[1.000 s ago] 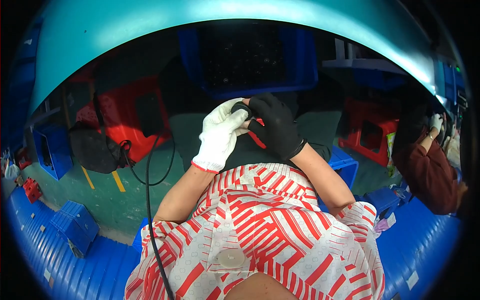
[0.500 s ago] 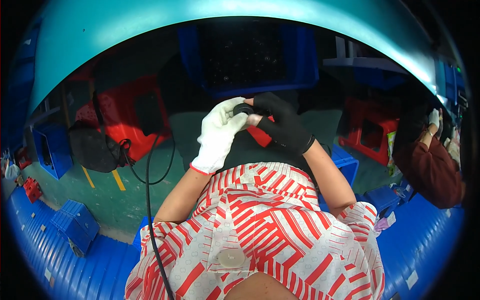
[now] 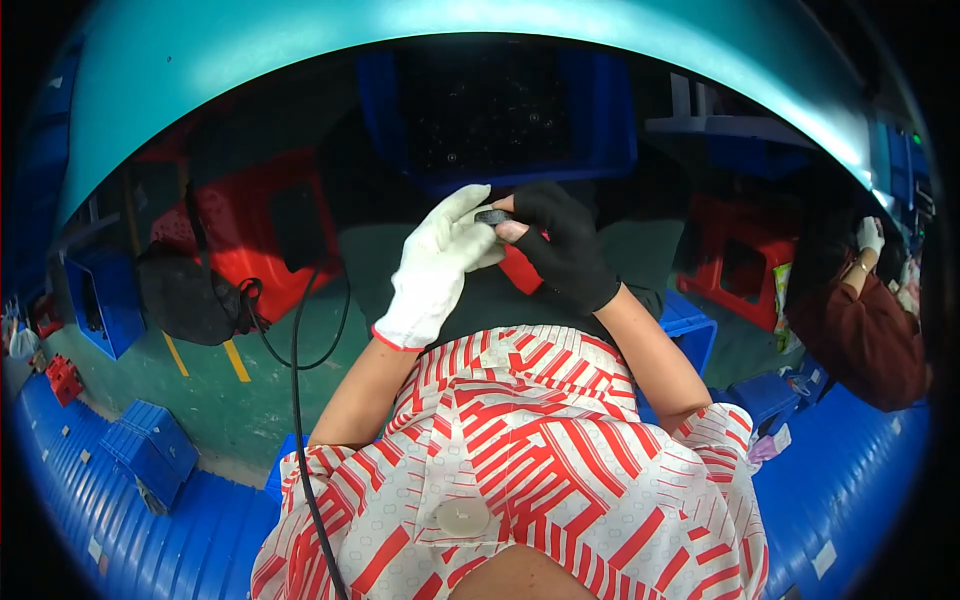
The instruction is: Assembling small mechanical components by inserting silver metal pieces into black rubber rings.
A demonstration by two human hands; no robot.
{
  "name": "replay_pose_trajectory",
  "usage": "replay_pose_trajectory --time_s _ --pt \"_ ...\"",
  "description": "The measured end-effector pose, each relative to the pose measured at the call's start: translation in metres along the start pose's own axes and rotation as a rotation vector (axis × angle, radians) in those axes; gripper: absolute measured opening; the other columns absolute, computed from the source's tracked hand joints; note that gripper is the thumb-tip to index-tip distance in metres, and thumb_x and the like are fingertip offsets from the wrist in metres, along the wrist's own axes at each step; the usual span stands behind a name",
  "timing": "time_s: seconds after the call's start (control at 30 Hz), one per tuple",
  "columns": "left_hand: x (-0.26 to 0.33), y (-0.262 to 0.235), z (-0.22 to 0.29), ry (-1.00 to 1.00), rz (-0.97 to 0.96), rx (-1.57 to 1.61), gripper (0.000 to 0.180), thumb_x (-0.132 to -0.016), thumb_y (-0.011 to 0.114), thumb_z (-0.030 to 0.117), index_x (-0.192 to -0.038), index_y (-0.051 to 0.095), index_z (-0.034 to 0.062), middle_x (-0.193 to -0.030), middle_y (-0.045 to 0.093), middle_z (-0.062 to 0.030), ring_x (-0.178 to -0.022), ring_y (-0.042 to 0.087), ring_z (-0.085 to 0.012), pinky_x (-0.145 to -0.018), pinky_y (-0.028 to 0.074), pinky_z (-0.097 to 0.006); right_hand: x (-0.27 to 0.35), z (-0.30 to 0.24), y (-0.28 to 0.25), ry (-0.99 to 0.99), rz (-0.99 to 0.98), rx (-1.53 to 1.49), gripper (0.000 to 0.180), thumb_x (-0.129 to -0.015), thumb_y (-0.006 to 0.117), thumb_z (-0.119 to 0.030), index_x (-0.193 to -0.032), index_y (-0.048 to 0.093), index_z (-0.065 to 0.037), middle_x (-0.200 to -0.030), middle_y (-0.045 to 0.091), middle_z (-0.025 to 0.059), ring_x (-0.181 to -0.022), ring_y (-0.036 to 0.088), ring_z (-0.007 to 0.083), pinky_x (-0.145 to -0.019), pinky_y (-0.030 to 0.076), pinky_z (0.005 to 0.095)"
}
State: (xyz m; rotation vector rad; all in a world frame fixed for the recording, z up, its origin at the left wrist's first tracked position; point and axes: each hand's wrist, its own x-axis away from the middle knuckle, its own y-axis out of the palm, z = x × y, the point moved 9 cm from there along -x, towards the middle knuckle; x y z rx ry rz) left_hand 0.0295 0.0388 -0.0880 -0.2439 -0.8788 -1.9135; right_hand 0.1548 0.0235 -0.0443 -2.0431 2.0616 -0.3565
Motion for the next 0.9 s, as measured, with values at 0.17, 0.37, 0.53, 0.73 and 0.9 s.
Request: replay_pose_trajectory --time_s 0.17,0.37,0.53,0.73,0.9 --pt "-0.001 0.002 -0.009 -0.102 -0.095 0.281 0.042 -0.091 0.057 0.006 -0.128 0.043 -0.0069 -0.112 0.057 -0.0154 -0.095 0.064 -0.0217 -0.085 0.056 -0.035 0.007 -0.009 0.001 -0.085 0.020 0.023 0.028 -0.080 0.068 -0.010 -0.107 0.061 -0.004 -0.103 0.059 0.0119 -0.091 0.060 0.0260 -0.079 0.049 0.0319" --pt "-0.002 0.002 -0.001 -0.053 -0.065 0.220 0.042 -0.090 0.057 0.006 -0.127 0.043 -0.0075 -0.109 0.057 -0.0150 -0.091 0.065 -0.0209 -0.084 0.056 -0.034 0.007 0.007 0.007 0.030 -0.036 -0.038 0.037 -0.079 0.070 -0.011 -0.113 0.057 -0.004 -0.107 0.058 0.0126 -0.098 0.059 0.0266 -0.082 0.048 0.0332" --pt "0.001 0.000 -0.007 -0.091 -0.025 0.257 0.044 -0.089 0.058 0.003 -0.128 0.042 -0.0082 -0.107 0.058 -0.0149 -0.086 0.066 -0.0194 -0.082 0.056 -0.031 0.009 0.001 0.008 0.003 -0.006 0.057 0.038 -0.078 0.071 -0.013 -0.113 0.058 -0.005 -0.108 0.058 0.0129 -0.099 0.058 0.0280 -0.082 0.048 0.0341" --pt "0.000 0.002 0.007 -0.020 -0.019 -0.190 0.048 -0.086 0.058 0.000 -0.130 0.041 -0.0097 -0.106 0.060 -0.0165 -0.090 0.064 -0.0175 -0.082 0.054 -0.028 0.006 -0.011 0.010 -0.113 -0.085 0.280 0.042 -0.075 0.073 -0.015 -0.113 0.057 -0.007 -0.106 0.058 0.0134 -0.096 0.058 0.0282 -0.079 0.049 0.0364" --pt "-0.002 -0.004 0.000 -0.050 0.030 -0.101 0.059 -0.085 0.062 0.004 -0.137 0.035 -0.0049 -0.112 0.059 -0.0193 -0.098 0.063 -0.0206 -0.088 0.051 -0.027 0.005 -0.001 0.011 -0.034 -0.107 0.330 0.048 -0.074 0.074 -0.018 -0.118 0.056 -0.010 -0.109 0.057 0.0135 -0.096 0.059 0.0283 -0.078 0.049 0.0366"
